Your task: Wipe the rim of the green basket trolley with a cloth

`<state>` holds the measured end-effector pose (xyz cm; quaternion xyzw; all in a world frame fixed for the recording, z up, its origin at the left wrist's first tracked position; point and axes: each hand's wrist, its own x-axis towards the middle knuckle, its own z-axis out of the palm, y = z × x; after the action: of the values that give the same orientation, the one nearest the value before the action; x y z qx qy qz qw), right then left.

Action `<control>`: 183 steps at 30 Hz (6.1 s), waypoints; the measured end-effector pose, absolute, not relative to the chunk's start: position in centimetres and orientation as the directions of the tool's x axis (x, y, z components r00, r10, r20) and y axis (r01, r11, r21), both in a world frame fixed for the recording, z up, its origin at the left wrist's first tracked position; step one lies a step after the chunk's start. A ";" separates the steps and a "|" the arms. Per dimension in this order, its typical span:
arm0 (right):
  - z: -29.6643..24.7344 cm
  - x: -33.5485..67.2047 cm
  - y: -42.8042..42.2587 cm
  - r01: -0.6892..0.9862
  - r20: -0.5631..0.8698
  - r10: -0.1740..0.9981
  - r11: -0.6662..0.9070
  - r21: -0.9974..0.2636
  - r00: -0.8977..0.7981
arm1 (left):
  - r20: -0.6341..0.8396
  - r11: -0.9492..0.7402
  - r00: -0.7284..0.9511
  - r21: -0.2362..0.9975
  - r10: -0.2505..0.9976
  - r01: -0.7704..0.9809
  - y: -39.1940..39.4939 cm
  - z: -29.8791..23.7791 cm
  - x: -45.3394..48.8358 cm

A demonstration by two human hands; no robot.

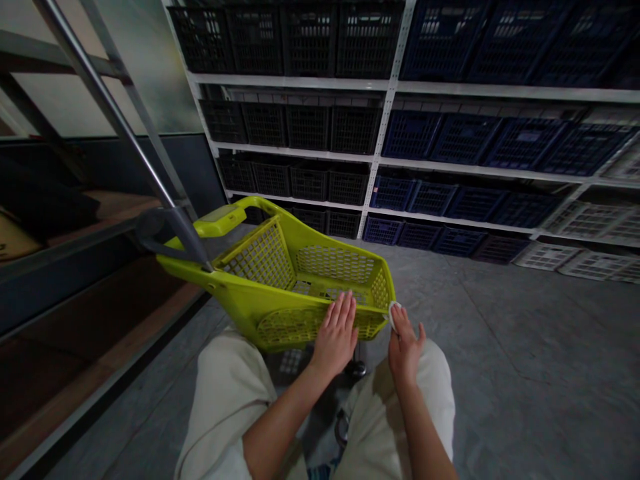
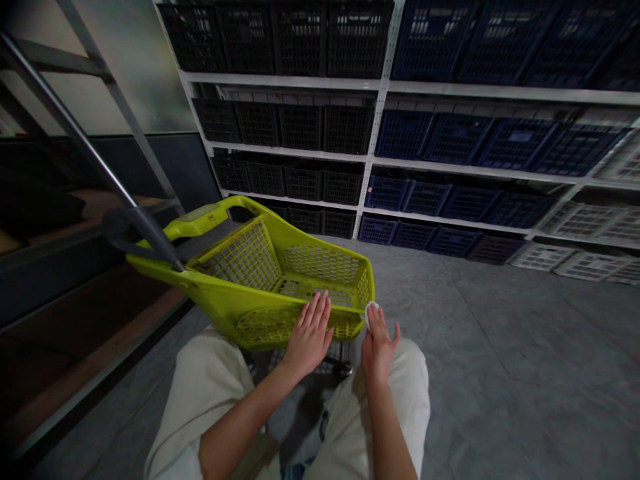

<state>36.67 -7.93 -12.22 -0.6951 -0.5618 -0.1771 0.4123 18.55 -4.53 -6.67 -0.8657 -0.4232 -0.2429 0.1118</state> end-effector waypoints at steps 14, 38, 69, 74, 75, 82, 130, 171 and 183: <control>-9.5 32.4 -7.4 0.945 0.670 0.742 0.193 -0.263 0.035 | 0.520 -0.615 0.537 -0.028 0.664 0.788 -4.3 -7.1 18.4; -11.5 37.5 -7.7 0.929 0.693 0.674 0.026 -0.369 0.256 | 0.503 -0.619 0.542 -0.018 0.673 0.785 -4.3 -6.9 18.4; -7.9 28.7 -6.2 0.926 0.674 0.727 0.153 -0.345 0.131 | 0.471 -0.629 0.561 -0.017 0.681 0.778 -3.9 -7.0 18.0; -9.3 33.9 -7.5 0.942 0.677 0.734 0.192 -0.275 0.048 | 0.452 -0.646 0.571 0.017 0.686 0.763 -4.4 -6.1 17.7; -9.9 35.1 -7.7 0.946 0.688 0.721 0.164 -0.279 0.078 | 0.447 -0.650 0.573 0.024 0.686 0.759 -4.5 -5.9 17.7; -10.3 32.7 -6.7 0.884 0.635 0.658 -0.103 -0.456 0.404 | 0.447 -0.655 0.572 0.044 0.688 0.754 -4.3 -6.1 17.9; -8.5 30.5 -6.5 0.940 0.647 0.762 0.202 -0.277 0.027 | 0.496 -0.692 0.574 0.078 0.651 0.718 -4.1 -6.5 17.7; -9.9 34.0 -7.6 0.956 0.659 0.750 0.149 -0.253 0.057 | 0.464 -0.663 0.565 0.068 0.683 0.746 -4.7 -6.2 17.6; -8.7 29.2 -6.5 0.927 0.649 0.754 0.169 -0.336 0.098 | 0.494 -0.670 0.554 0.081 0.670 0.737 -4.5 -7.0 17.7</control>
<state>29.17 -6.54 -8.67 -0.6347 -0.6622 -0.1126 0.3821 17.74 -4.51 -6.98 -0.8790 -0.4002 -0.2502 0.0679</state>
